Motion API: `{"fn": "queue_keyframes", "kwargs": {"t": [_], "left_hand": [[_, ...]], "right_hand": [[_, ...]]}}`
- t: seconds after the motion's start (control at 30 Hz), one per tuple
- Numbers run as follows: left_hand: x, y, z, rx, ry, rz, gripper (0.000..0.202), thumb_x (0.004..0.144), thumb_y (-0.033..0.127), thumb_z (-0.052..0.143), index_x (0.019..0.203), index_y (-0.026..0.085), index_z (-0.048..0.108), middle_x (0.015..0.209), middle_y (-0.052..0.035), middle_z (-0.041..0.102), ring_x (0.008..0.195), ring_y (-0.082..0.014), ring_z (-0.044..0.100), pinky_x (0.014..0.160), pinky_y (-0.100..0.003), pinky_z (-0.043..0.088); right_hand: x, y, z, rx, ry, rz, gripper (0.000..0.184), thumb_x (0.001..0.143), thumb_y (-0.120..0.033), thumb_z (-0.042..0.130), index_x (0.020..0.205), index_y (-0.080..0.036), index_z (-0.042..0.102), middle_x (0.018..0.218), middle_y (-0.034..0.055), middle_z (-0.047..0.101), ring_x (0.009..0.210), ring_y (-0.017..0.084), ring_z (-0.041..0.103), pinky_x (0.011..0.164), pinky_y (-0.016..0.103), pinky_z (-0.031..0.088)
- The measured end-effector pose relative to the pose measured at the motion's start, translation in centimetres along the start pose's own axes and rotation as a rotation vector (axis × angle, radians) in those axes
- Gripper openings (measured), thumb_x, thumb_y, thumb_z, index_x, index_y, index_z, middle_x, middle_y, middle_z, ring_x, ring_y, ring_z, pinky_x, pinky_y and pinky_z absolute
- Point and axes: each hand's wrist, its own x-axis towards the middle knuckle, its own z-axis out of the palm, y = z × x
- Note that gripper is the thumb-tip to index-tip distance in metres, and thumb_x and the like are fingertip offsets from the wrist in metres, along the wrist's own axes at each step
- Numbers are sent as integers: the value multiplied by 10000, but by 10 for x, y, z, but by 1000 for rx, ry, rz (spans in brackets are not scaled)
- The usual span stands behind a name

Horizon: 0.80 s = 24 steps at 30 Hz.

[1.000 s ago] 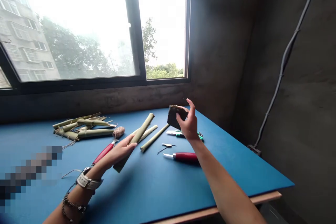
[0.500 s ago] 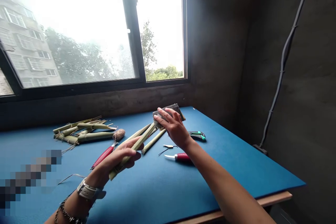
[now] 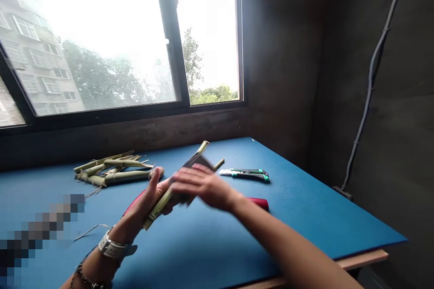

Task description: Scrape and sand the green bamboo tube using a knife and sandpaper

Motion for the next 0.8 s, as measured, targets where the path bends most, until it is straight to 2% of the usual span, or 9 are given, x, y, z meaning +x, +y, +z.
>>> {"fn": "queue_keyframes", "kwargs": {"t": [0.1,0.13,0.27,0.4,0.43,0.57,0.7,0.73,0.8], "left_hand": [[0,2,2,32,-35,22,846,762,780,217,1195,118,516,624,23,399,491,-79,336,411,-175,238],[0,3,2,40,-26,35,855,758,783,218,1197,114,518,617,18,416,490,-84,350,414,-179,252],[0,3,1,-10,6,42,892,731,810,199,1158,105,540,582,13,448,456,-80,334,416,-190,268],[-2,3,1,48,-51,-9,815,763,781,213,1120,133,557,605,22,413,477,-75,334,416,-179,234],[-2,3,1,55,-36,4,805,775,769,209,1118,131,560,607,17,418,486,-82,344,425,-186,244],[-3,4,1,21,21,18,826,778,769,190,1115,119,572,648,-9,451,495,-89,345,448,-211,257],[0,-2,0,15,-50,-49,797,748,792,245,1106,163,578,777,-23,452,514,-76,362,421,-195,209],[1,-5,-1,-8,-61,-52,783,756,785,238,1100,168,578,791,-25,451,516,-75,363,416,-193,208],[3,-9,-2,-16,-27,-48,784,776,768,198,1080,156,583,749,-28,457,502,-82,359,412,-199,224]], "right_hand": [[0,0,-2,-100,140,313,477,891,-22,327,1308,-210,464,1354,42,469,1324,143,322,1120,389,227],[0,-1,-2,-106,178,296,470,893,-28,329,1302,-212,471,1353,44,470,1333,147,303,1125,398,206],[0,-5,-1,-26,-3,-115,458,920,-90,355,1334,-275,423,1396,-25,413,1347,104,262,1132,326,188],[-2,-2,1,-108,160,283,485,891,-28,327,1319,-217,452,1371,34,448,1336,141,296,1133,380,169],[-2,-5,1,-109,181,271,483,889,-36,337,1316,-228,456,1367,28,453,1339,148,291,1136,392,157],[-2,-8,1,-24,-50,-116,481,926,-112,324,1348,-332,394,1405,-66,390,1341,97,273,1140,320,177],[-9,13,-6,-99,147,410,476,917,-84,299,1347,-248,419,1368,29,452,1313,161,345,1107,408,244],[-10,15,-7,-113,177,443,482,911,-76,299,1350,-238,416,1367,41,452,1316,170,340,1106,420,240],[-9,12,-6,-91,138,304,497,901,-67,311,1356,-242,404,1376,27,441,1327,161,317,1121,415,205]]}}
